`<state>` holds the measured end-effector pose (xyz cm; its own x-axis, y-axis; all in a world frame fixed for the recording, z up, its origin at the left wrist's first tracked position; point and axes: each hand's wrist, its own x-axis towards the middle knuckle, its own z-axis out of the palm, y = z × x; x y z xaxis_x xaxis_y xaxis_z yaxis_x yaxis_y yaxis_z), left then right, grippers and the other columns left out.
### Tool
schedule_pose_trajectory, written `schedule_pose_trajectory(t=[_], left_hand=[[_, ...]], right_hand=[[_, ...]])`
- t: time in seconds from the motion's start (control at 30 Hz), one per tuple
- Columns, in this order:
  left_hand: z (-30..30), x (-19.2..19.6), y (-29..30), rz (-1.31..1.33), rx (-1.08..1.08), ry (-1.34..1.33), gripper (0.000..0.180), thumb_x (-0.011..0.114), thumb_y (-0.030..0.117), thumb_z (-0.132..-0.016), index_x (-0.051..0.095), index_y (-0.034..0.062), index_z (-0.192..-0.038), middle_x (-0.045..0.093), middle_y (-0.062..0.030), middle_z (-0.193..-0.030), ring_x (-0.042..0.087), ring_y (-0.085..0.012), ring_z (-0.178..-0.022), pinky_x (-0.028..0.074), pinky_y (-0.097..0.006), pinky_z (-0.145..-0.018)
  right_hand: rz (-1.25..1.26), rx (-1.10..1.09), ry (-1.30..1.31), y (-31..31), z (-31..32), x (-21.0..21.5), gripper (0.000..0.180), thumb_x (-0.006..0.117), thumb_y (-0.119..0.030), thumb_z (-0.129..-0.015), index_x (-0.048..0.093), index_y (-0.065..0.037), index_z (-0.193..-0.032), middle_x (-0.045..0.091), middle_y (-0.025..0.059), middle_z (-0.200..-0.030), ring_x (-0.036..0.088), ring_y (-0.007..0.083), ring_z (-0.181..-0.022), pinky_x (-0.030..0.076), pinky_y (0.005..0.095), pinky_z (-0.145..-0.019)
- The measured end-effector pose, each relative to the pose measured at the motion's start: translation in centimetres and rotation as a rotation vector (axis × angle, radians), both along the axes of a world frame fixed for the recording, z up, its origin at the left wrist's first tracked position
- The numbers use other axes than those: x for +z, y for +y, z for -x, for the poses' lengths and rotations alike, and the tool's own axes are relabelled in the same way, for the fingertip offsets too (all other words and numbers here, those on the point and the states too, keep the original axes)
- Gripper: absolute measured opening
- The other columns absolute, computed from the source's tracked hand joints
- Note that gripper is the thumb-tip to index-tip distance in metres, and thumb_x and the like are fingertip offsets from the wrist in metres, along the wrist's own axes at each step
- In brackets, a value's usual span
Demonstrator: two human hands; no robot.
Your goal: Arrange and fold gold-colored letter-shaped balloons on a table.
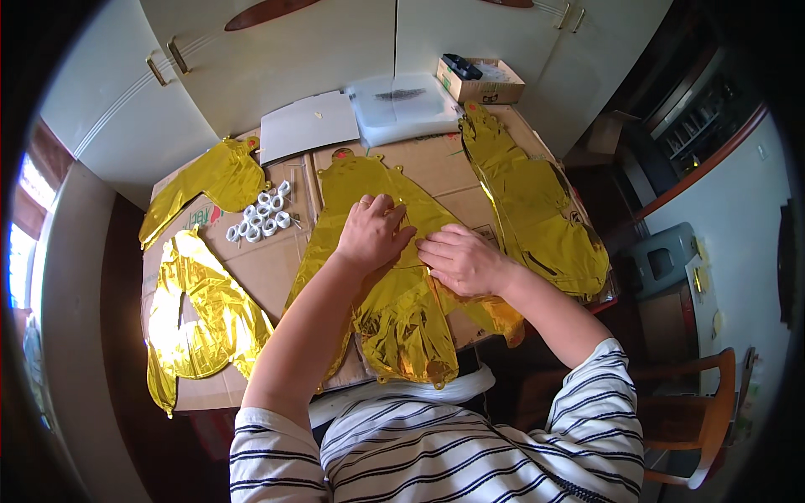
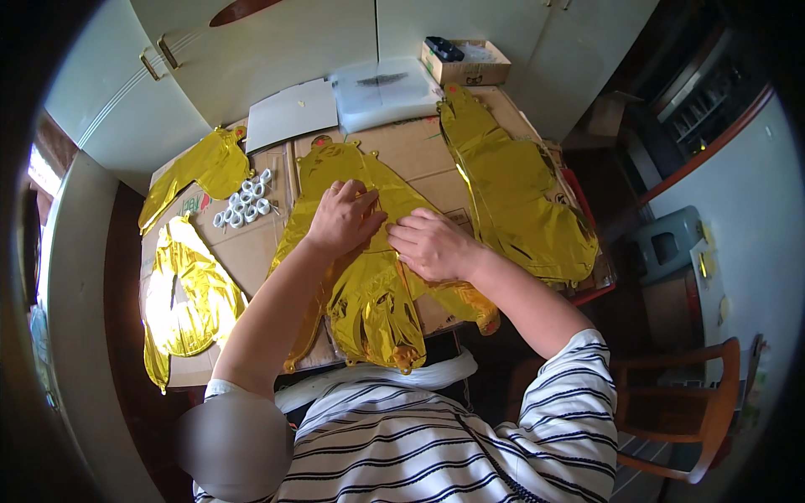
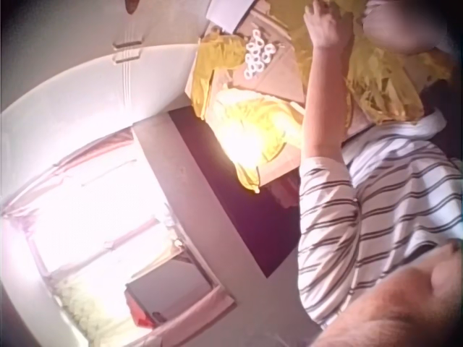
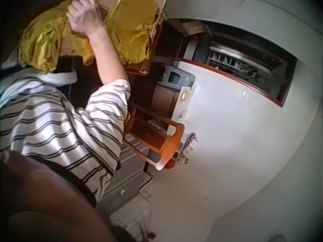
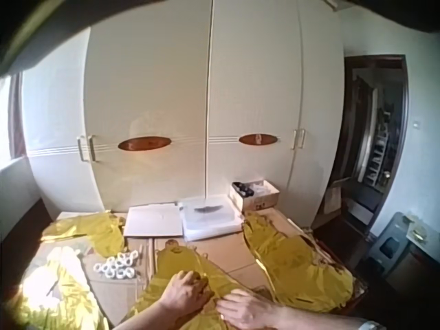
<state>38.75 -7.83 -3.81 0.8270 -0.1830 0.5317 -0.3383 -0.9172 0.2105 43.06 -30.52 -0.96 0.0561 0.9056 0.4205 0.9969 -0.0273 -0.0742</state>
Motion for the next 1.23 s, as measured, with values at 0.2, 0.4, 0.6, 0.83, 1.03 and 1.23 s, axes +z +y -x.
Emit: schedule_pose_trajectory(t=[0.2, 0.4, 0.6, 0.83, 1.03, 1.23], left_hand=[[0.1, -0.2, 0.1, -0.011, 0.015, 0.015, 0.035, 0.073, 0.033, -0.081, 0.07, 0.0102, -0.108, 0.061, -0.0096, -0.105, 0.056, -0.0308, -0.096, 0.048, -0.041, -0.085], [0.2, -0.4, 0.0, -0.006, 0.036, 0.012, 0.036, 0.074, 0.035, -0.081, 0.071, 0.0122, -0.109, 0.06, -0.0085, -0.107, 0.056, -0.0305, -0.099, 0.048, -0.042, -0.086], [0.2, -0.4, 0.1, 0.005, 0.038, 0.016, 0.036, 0.074, 0.036, -0.08, 0.071, 0.0133, -0.109, 0.06, -0.0076, -0.105, 0.057, -0.0301, -0.098, 0.048, -0.042, -0.086], [0.2, -0.4, 0.2, 0.008, 0.046, 0.061, 0.037, 0.069, 0.043, -0.082, 0.071, 0.0127, -0.104, 0.059, -0.0087, -0.105, 0.055, -0.0293, -0.099, 0.047, -0.041, -0.086], [0.2, -0.6, 0.4, 0.063, 0.033, 0.032, 0.038, 0.07, 0.043, -0.081, 0.072, 0.0135, -0.104, 0.059, -0.0085, -0.106, 0.056, -0.0288, -0.099, 0.047, -0.042, -0.086], [-0.6, -0.9, 1.6, 0.268, 0.026, 0.218, 0.048, 0.075, 0.049, -0.076, 0.072, 0.0151, -0.11, 0.06, -0.0094, -0.111, 0.056, -0.0321, -0.107, 0.045, -0.044, -0.094]], right_hand=[[0.031, 0.026, 0.015, -0.6, 0.5, 0.4, 0.027, 0.068, -0.014, -0.078, 0.067, -0.001, -0.103, 0.068, 0.013, -0.109, 0.063, 0.0259, -0.104, 0.042, 0.0441, -0.102], [0.05, 0.033, 0.004, -0.9, 0.8, 0.4, 0.03, 0.069, -0.014, -0.078, 0.068, 0.0, -0.104, 0.068, 0.0146, -0.111, 0.063, 0.0262, -0.105, 0.041, 0.0444, -0.102], [0.06, 0.037, -0.027, -1.0, 0.8, 0.4, 0.036, 0.07, -0.015, -0.076, 0.067, 0.001, -0.108, 0.067, 0.0154, -0.116, 0.062, 0.0283, -0.107, 0.042, 0.0427, -0.101], [0.096, 0.057, -0.039, -1.1, 0.9, 0.9, 0.037, 0.07, -0.017, -0.078, 0.066, 0.002, -0.11, 0.066, 0.0171, -0.118, 0.062, 0.0285, -0.11, 0.043, 0.0419, -0.1], [0.105, 0.07, -0.011, -1.0, 0.8, 1.0, 0.036, 0.069, -0.016, -0.079, 0.066, 0.003, -0.109, 0.066, 0.0184, -0.118, 0.062, 0.0297, -0.11, 0.044, 0.0423, -0.098], [0.122, 0.095, -0.013, -0.6, 0.4, 0.8, 0.035, 0.071, -0.017, -0.078, 0.067, 0.002, -0.108, 0.067, 0.0187, -0.116, 0.063, 0.0282, -0.107, 0.046, 0.04, -0.095]])
